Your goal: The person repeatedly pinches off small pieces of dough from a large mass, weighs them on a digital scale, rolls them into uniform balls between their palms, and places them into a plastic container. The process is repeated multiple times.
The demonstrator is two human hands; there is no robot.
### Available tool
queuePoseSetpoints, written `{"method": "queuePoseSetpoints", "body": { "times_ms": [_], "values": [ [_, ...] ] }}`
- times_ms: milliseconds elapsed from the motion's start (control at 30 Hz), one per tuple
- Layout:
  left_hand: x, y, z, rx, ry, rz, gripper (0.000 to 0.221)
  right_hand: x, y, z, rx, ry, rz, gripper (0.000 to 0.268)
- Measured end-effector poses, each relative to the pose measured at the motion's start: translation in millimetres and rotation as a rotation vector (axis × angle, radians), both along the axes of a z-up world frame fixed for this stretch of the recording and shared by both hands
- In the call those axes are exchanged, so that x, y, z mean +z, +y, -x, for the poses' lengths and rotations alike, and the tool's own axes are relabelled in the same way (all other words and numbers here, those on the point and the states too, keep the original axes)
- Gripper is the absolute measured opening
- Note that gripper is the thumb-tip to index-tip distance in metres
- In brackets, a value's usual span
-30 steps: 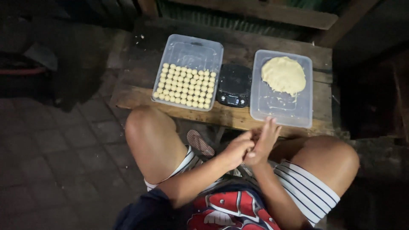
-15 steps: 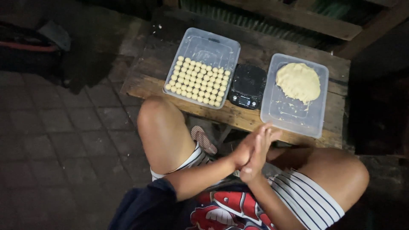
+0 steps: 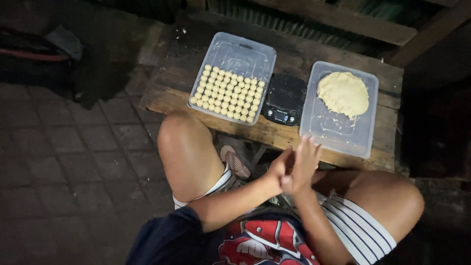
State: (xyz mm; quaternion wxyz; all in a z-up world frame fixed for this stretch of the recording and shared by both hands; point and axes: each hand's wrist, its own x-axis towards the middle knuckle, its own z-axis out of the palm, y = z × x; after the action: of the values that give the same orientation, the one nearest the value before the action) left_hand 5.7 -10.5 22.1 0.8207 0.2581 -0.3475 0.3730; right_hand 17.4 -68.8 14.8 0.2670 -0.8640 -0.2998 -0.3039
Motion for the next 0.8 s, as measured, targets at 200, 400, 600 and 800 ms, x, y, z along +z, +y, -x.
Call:
{"method": "queuePoseSetpoints", "body": {
  "times_ms": [200, 400, 600, 800],
  "values": [
    [-72.8, 36.4, -26.6, -0.968, 1.531, 0.012, 0.041, 3.9, 23.9, 19.0, 0.157, 0.199, -0.048, 0.1],
    [-156.2, 11.5, -14.7, -0.914, 1.743, 0.23, 0.047, 2.8, 10.3, 2.1, 0.065, 0.081, -0.457, 0.07],
    [-168.8, 33.8, -29.1, -0.87, 1.755, 0.167, 0.021, -64.4, -50.1, -37.9, -0.259, 0.19, -0.753, 0.03],
    [-82.2, 82.7, -47.1, -0.58, 1.603, -0.116, 0.041, -152.7, -94.7, -85.0, -0.745, 0.216, -0.279, 0.045]
  ]
}}
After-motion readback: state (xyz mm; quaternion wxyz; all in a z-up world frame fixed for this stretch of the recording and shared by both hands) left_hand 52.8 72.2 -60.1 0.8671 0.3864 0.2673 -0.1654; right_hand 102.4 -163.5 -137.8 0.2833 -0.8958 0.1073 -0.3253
